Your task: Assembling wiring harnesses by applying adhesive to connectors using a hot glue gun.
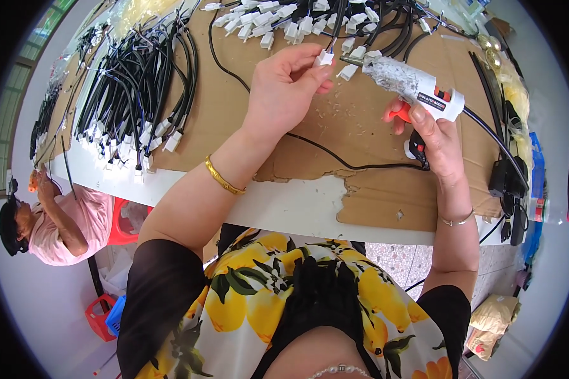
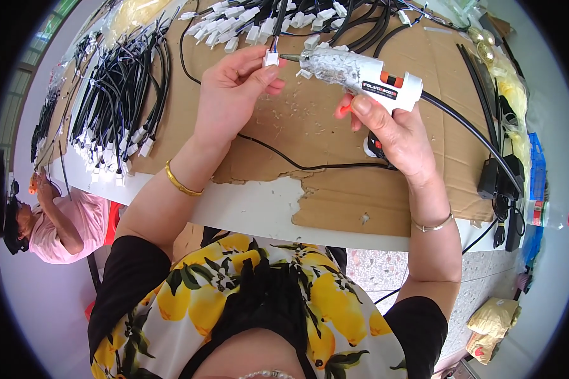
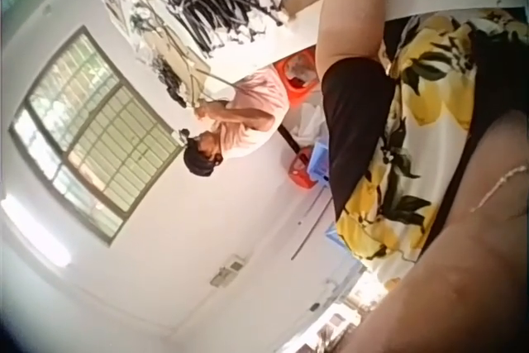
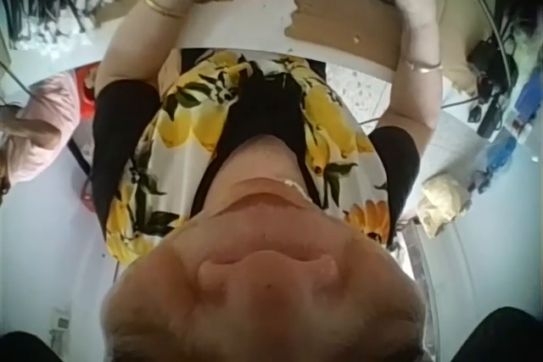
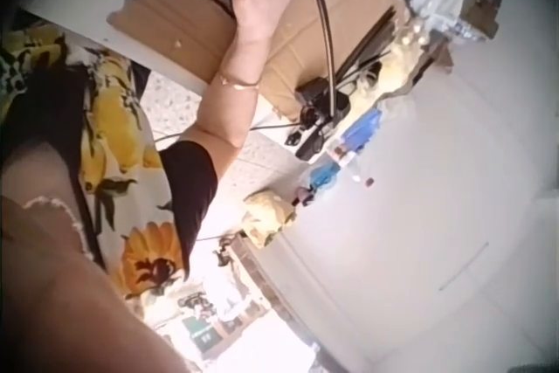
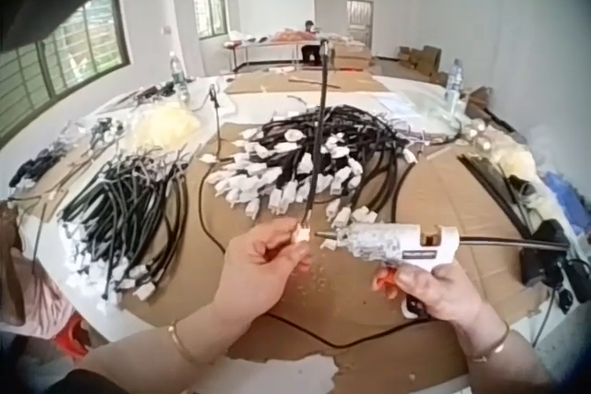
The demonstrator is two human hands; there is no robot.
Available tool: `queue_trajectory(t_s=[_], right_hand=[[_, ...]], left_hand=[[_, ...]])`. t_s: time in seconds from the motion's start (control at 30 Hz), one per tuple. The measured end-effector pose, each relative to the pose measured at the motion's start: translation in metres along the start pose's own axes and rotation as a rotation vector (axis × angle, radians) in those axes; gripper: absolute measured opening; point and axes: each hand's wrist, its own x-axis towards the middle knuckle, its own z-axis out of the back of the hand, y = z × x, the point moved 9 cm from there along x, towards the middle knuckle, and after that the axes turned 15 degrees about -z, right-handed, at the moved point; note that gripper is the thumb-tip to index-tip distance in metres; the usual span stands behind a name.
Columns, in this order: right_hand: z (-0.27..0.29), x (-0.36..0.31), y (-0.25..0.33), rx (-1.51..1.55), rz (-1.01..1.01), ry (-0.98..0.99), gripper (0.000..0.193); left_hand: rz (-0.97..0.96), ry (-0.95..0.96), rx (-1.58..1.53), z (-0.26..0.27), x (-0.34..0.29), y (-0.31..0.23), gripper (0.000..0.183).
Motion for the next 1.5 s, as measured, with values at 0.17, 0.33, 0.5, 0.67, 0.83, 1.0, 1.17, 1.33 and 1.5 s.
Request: queue_trajectory(t_s=[0.17, 0.33, 0.5, 0.67, 0.83, 1.0, 1.17, 1.33, 1.5], right_hand=[[0.001, 0.0, -0.001, -0.008, 0.018, -0.008, 0.041], [0.002, -0.001, -0.002, -0.084, 0.007, -0.06, 0.04], [0.003, -0.001, -0.003, -0.12, -0.012, -0.054, 0.037], [0.004, 0.0, -0.006, -0.162, -0.021, -0.062, 0.036], [0.004, -0.002, -0.004, -0.184, -0.038, -0.098, 0.033], [0.003, -0.002, -0.001, -0.22, -0.042, -0.102, 0.031], [0.0, -0.004, 0.004, -0.236, -0.032, -0.102, 0.029], [0.002, -0.004, 0.005, -0.195, -0.029, -0.157, 0.026], [0.002, -0.004, 0.004, -0.208, -0.029, -0.143, 0.026]], left_hand=[[-0.002, 0.027, 0.004, -0.004, -0.002, -0.002, 0.015], [-0.015, 0.089, 0.075, -0.008, -0.003, -0.001, 0.015], [-0.015, 0.092, 0.119, -0.008, -0.003, -0.001, 0.012], [-0.03, 0.034, 0.076, -0.004, -0.003, -0.001, 0.01], [-0.019, 0.027, 0.079, -0.003, -0.003, 0.001, 0.01], [-0.001, 0.08, 0.145, -0.004, -0.002, 0.003, 0.009], [-0.019, 0.016, 0.103, 0.0, -0.002, 0.004, 0.012], [-0.019, 0.04, 0.142, 0.0, -0.002, 0.003, 0.012], [-0.018, 0.085, 0.214, -0.001, -0.002, 0.001, 0.012]])
